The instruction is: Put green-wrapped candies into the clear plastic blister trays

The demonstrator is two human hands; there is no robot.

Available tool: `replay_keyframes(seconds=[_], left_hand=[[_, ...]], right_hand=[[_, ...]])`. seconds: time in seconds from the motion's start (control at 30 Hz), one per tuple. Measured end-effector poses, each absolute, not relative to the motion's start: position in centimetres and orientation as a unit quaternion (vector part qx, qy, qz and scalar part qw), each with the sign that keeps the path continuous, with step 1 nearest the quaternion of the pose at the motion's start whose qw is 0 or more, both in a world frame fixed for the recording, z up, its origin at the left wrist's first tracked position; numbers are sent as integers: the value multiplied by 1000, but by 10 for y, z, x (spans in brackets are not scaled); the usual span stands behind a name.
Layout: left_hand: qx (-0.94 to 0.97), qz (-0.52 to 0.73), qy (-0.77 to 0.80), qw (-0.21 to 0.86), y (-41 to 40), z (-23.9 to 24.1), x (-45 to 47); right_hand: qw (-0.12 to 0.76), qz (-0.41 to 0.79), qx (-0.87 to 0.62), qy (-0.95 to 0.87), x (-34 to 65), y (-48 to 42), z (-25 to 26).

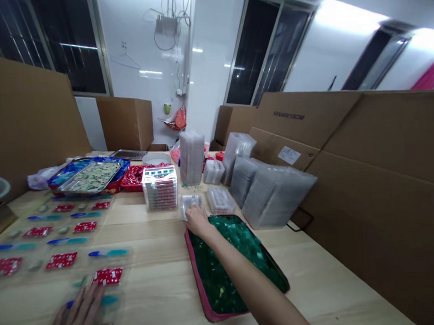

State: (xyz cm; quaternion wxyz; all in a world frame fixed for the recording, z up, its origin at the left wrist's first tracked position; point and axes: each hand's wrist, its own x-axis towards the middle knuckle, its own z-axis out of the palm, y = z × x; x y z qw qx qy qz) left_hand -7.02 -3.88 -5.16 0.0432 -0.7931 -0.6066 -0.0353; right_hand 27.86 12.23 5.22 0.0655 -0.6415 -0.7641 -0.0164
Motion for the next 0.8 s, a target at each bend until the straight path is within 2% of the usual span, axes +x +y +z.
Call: replay_keyframes(seconds=[0.13, 0.27, 0.4, 0.53, 0.6, 0.7, 0.8], left_hand=[[-793, -38, -605, 53, -38, -45, -72], [-788, -29, -611, 69, -38, -43, -71], [-792, -56, -600, 100, -39, -43, -64], [-859, -115, -487, 108, -43, -50, -36], [-888, -133, -429, 100, -46, -60, -13], [-914, -157, -361, 97, -51, -83, 18], [-920, -185, -327, 113, -55, -105, 34]], right_hand=[[63, -39, -608, -791, 270, 104, 60], [66, -50, -546, -833, 240, 42, 62], [90, -48, -442, -891, 203, -39, 13], [114, -15, -406, -907, 201, -85, -25], [152, 18, -432, -889, 221, -83, -12], [206, 21, -550, -809, 266, -49, 34], [150, -47, -698, -698, 310, 2, 67]])
